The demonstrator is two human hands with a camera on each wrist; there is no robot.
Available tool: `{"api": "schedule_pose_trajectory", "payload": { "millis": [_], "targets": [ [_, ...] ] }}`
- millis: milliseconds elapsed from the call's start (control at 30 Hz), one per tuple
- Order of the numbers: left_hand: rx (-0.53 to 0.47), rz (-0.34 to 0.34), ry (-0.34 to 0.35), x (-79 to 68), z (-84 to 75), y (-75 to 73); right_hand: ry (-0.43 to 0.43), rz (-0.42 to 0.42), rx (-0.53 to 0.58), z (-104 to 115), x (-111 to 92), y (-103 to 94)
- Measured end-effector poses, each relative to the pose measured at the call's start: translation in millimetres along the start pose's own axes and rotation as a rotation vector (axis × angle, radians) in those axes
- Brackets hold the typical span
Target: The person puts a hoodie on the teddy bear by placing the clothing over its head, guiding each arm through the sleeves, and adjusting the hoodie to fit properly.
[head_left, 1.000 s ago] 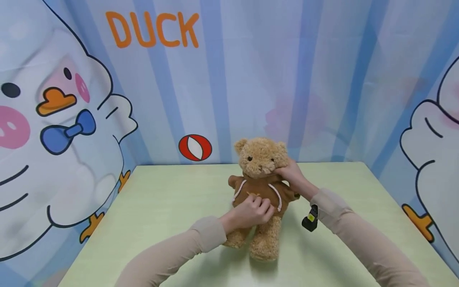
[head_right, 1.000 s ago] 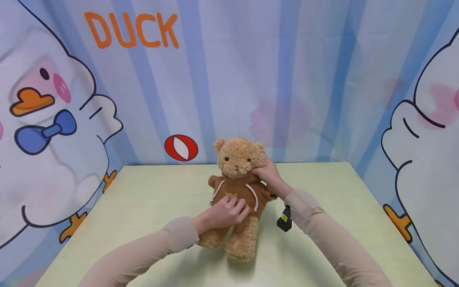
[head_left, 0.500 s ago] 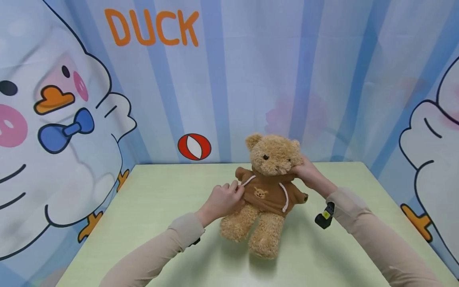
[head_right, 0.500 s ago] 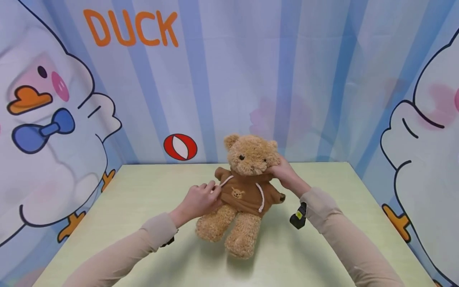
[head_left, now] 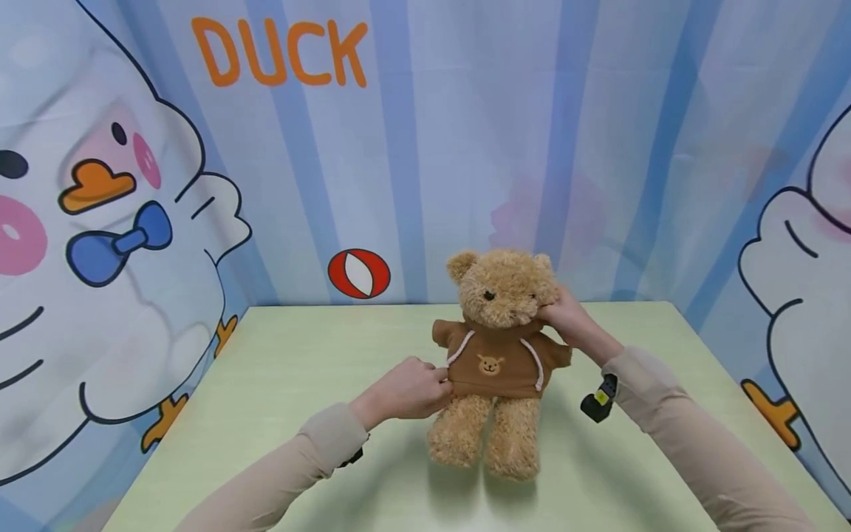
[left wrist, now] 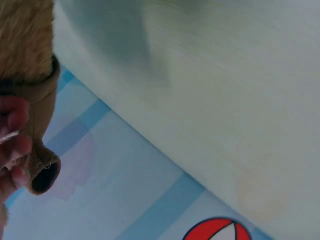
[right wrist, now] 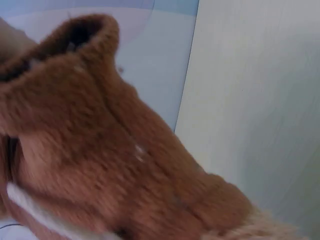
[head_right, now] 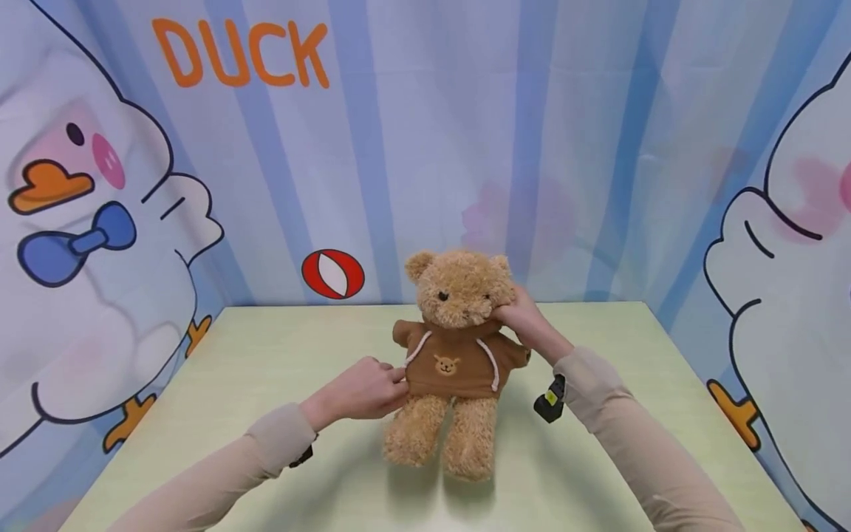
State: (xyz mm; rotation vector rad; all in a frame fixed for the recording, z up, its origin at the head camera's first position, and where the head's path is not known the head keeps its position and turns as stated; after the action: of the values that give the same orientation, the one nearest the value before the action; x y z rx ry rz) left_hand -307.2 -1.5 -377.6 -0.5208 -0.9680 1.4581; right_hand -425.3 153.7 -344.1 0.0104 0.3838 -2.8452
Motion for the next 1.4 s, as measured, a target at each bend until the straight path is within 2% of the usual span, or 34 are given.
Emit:
{"api": "schedule_pose_trajectory", "payload": {
  "millis": [67,133,200,267,400,533,667,767,833,933,1000,1067,1133,1200,1267,1333,1400],
  "targets": [
    [-0.079,-0.129,-0.052,3.0,9.9,-13.5,-0.012,0.056,-0.009,1,0,4.2],
    [-0.119,-0.280,-0.108,4.5,21.8,-29.1,-0.038,0.106,-0.025,3,-1,8.3],
    [-0.092,-0.389,-0.139,7.5,29.3,-41.4,-0.058,0.138,-0.042,4,-1,12.5],
    [-0.021,-0.432,-0.141,14.2,29.0,-47.7,-0.061,0.153,-0.043,3,-1,16.3],
    [0.150,-0.388,-0.161,33.2,17.3,-47.7,-0.026,0.149,-0.006,-1,1,22.8],
    [0.293,-0.281,-0.229,48.4,9.6,-42.7,-0.020,0.127,0.008,-2,2,26.2],
    [0.397,-0.239,-0.178,58.3,-3.1,-42.8,-0.056,0.055,-0.053,4,-1,28.2],
    [0.480,-0.271,-0.124,59.6,-9.5,-47.0,-0.090,-0.031,-0.139,9,-4,31.5],
    [0.540,-0.305,-0.107,58.6,-10.3,-52.0,-0.115,-0.061,-0.158,14,-6,35.6],
    [0.600,-0.371,-0.116,56.9,-7.5,-59.2,-0.140,-0.058,-0.158,18,-7,41.4],
    [0.584,-0.422,-0.132,54.1,-5.0,-62.5,-0.141,-0.015,-0.142,17,-6,44.4],
    [0.506,-0.488,-0.163,48.8,0.2,-65.0,-0.121,0.022,-0.153,11,-5,44.4],
    [0.332,-0.556,-0.251,39.6,15.6,-66.7,-0.097,0.065,-0.151,5,-4,43.4],
    [0.064,-0.598,-0.377,28.8,39.2,-61.9,-0.074,0.106,-0.140,-2,-3,42.1],
    [-0.275,-0.598,-0.531,19.2,64.9,-46.0,-0.064,0.127,-0.132,-6,-2,40.2],
    [-0.590,-0.557,-0.655,12.6,82.2,-24.0,-0.072,0.146,-0.145,-7,0,39.8],
    [-0.819,-0.490,-0.741,9.1,89.4,-3.2,-0.096,0.143,-0.195,-5,2,40.3]
  ]
}}
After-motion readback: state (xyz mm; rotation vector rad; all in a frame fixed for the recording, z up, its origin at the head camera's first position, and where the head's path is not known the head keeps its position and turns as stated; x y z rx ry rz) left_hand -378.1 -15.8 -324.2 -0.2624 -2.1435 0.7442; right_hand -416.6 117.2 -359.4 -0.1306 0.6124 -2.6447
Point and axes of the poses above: each hand's wrist, its own x-axis towards the middle knuckle, its own y-axis out of the palm, z = x × y, the point moved 10 cm from there along x, towards the middle knuckle, and after that the axes turned 10 degrees about y, right-handed, at the moved point
